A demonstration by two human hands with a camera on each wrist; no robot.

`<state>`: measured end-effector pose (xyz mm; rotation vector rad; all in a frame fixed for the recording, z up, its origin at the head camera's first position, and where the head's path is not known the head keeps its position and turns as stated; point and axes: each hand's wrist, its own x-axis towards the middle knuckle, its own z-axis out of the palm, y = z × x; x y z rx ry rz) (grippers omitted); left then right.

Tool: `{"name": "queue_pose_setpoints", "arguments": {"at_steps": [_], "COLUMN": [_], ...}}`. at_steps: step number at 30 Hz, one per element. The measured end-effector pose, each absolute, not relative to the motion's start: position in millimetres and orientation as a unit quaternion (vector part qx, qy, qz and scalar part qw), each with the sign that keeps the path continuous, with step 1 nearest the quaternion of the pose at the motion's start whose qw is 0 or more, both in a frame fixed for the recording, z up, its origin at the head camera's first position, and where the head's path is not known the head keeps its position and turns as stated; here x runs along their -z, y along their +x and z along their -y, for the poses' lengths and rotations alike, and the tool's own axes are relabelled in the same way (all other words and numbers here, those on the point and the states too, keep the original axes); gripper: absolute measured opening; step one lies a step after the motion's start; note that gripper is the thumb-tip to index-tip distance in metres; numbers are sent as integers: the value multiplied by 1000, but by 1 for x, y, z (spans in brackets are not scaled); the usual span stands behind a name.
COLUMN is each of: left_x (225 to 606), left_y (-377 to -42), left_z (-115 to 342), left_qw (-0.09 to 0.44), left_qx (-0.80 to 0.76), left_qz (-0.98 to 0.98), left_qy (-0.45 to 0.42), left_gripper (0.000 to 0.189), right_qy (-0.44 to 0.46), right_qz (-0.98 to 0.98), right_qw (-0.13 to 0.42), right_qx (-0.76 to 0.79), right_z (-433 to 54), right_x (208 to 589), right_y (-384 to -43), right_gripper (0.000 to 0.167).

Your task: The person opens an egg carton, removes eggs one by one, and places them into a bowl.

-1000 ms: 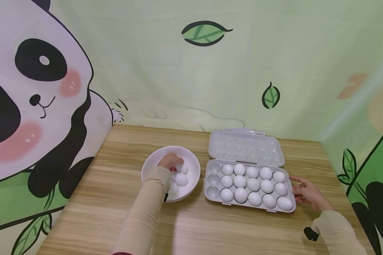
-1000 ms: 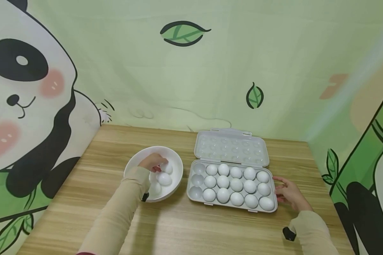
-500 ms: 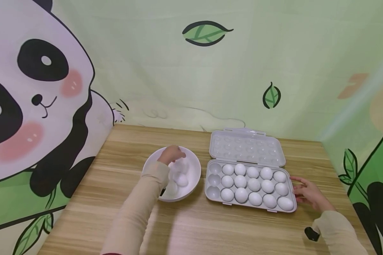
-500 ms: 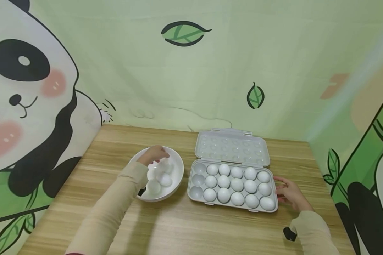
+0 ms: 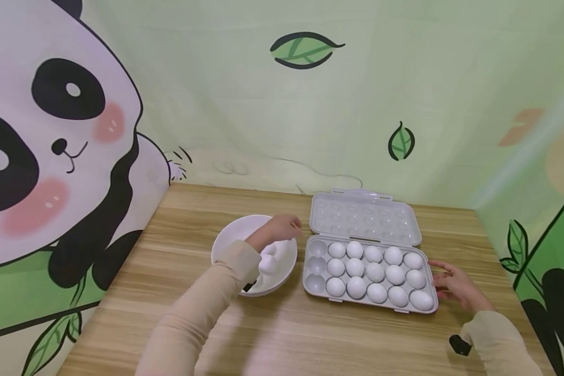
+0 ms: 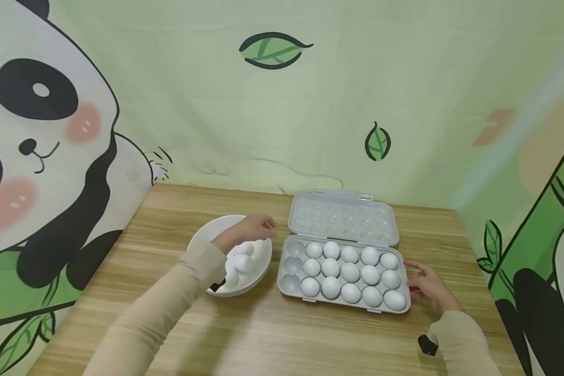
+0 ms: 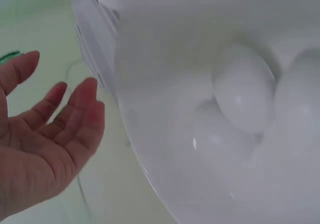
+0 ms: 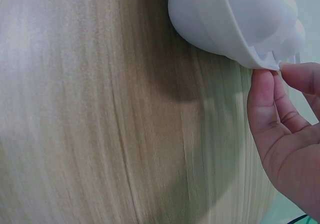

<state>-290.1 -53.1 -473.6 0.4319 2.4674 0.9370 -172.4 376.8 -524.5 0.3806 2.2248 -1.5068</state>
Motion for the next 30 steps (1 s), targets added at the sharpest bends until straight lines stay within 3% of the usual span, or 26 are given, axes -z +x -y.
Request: {"name": "queue_pose_setpoints", "arguments": {"at_steps": [3,8,11,17,22,25,30], "left_x": [508,472,460,574,632,615,508], "left_y": [-298,-256,-238,-271,-280,-263,-200], "left_z": [39,9,-4,-24,-43,-47,-42], "left_qw": [258,322,327,227,198,174,179], "left_qx": [-374,-338,-291,-234,-166,-119,-89], "left_qz": [-863,-861,-874,-887,-912,-922,-930], "left_qy": [219,204,210,328,318,323,308], "left_gripper": [41,39,36,34,39,36,23], "right_qy": [137,133,132,126,127,127,123], "right_qz": [-801,-798,-797,-794,-793,-793,-794], "right_qw": [212,208,206,205,208,209,210], "right_qx": [543,550,553,559,558,558,557], "right_z": [-378,-378,-377,-376,-375,-375,-375], "right_x": [525,526,525,523,521,521,522], "right_y": [-173,-172,-172,-172,-172,-171,-171], "right_gripper": [60,60,60,59,60,58,57]}}
